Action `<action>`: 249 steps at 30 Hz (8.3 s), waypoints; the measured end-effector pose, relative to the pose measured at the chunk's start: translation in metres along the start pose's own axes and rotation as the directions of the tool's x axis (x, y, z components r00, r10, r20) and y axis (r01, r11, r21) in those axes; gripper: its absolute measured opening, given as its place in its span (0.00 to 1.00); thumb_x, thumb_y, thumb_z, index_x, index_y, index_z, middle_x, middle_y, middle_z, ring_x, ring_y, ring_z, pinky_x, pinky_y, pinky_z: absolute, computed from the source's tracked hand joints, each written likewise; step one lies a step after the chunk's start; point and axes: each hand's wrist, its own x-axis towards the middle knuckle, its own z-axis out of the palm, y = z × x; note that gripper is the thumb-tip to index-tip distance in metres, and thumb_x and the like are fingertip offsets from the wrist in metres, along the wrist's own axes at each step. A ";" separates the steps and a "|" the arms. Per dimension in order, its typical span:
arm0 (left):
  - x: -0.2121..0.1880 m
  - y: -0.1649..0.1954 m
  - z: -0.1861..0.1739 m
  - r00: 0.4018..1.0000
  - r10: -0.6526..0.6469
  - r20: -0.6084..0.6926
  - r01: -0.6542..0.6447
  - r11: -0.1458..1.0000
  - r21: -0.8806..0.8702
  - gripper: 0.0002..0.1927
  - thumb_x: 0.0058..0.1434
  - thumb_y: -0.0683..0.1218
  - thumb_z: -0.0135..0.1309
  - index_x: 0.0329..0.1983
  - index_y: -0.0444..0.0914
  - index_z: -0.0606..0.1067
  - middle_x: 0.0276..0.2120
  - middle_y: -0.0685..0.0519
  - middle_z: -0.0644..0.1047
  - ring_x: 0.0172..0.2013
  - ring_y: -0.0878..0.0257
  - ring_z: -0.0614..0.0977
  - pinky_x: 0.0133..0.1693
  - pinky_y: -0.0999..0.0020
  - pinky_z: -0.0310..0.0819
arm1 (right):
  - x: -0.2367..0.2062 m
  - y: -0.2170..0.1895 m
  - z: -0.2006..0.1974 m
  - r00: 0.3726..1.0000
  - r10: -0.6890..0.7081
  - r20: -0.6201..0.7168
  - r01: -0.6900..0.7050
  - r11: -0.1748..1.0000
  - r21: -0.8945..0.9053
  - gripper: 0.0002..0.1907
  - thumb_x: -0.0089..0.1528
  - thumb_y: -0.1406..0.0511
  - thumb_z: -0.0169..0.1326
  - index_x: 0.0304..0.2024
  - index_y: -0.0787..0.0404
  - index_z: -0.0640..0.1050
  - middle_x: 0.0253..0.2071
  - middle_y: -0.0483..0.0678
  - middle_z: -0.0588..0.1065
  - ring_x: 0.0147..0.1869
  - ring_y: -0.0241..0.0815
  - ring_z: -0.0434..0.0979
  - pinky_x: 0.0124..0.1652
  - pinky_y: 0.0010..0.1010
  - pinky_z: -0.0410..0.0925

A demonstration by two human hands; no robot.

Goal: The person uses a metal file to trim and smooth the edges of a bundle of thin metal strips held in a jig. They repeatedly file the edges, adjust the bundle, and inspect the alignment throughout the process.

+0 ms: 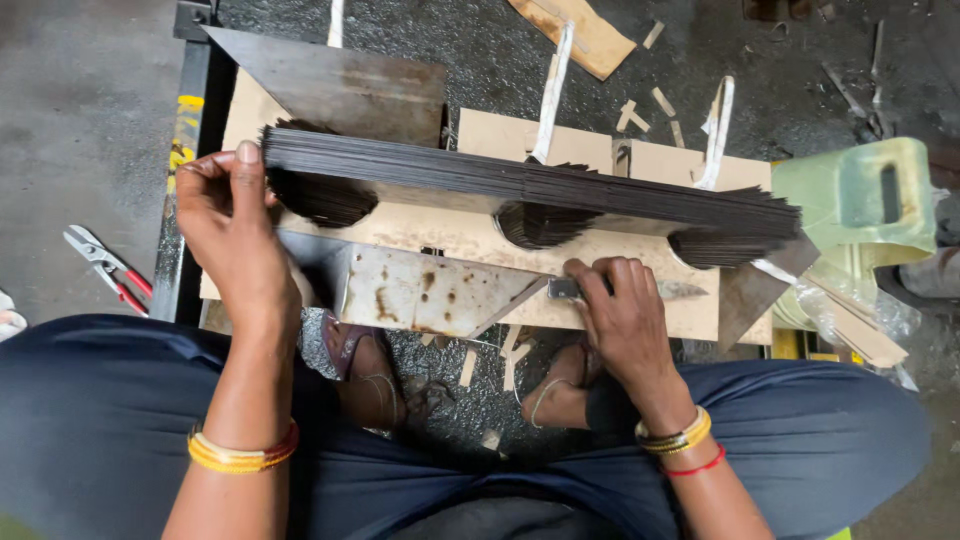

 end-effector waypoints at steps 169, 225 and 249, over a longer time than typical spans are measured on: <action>-0.018 0.016 -0.039 0.803 -0.365 0.471 0.070 0.843 0.534 0.11 0.66 0.37 0.42 0.42 0.32 0.77 0.29 0.53 0.79 0.29 0.67 0.81 0.36 0.71 0.76 | 0.063 -0.120 0.059 0.990 0.018 0.137 -0.075 0.903 0.424 0.49 0.37 0.56 0.77 0.59 0.65 0.75 0.54 0.54 0.68 0.61 0.54 0.65 0.60 0.47 0.63; -0.068 0.036 0.031 0.688 0.046 0.725 -0.716 0.210 0.666 0.66 0.43 0.73 0.56 0.75 0.31 0.48 0.75 0.41 0.48 0.74 0.49 0.46 0.70 0.47 0.35 | 0.118 0.014 -0.041 0.886 0.461 0.043 -0.265 0.430 0.863 0.14 0.66 0.74 0.56 0.55 0.70 0.76 0.47 0.47 0.79 0.47 0.30 0.78 0.47 0.22 0.72; -0.042 0.038 0.002 0.742 0.121 0.659 -0.667 0.221 0.711 0.49 0.55 0.57 0.60 0.74 0.33 0.54 0.71 0.38 0.58 0.72 0.47 0.56 0.68 0.44 0.48 | 0.103 0.004 -0.027 0.861 0.508 -0.033 -0.238 0.459 0.856 0.17 0.66 0.78 0.56 0.58 0.73 0.75 0.50 0.48 0.79 0.52 0.31 0.77 0.53 0.21 0.69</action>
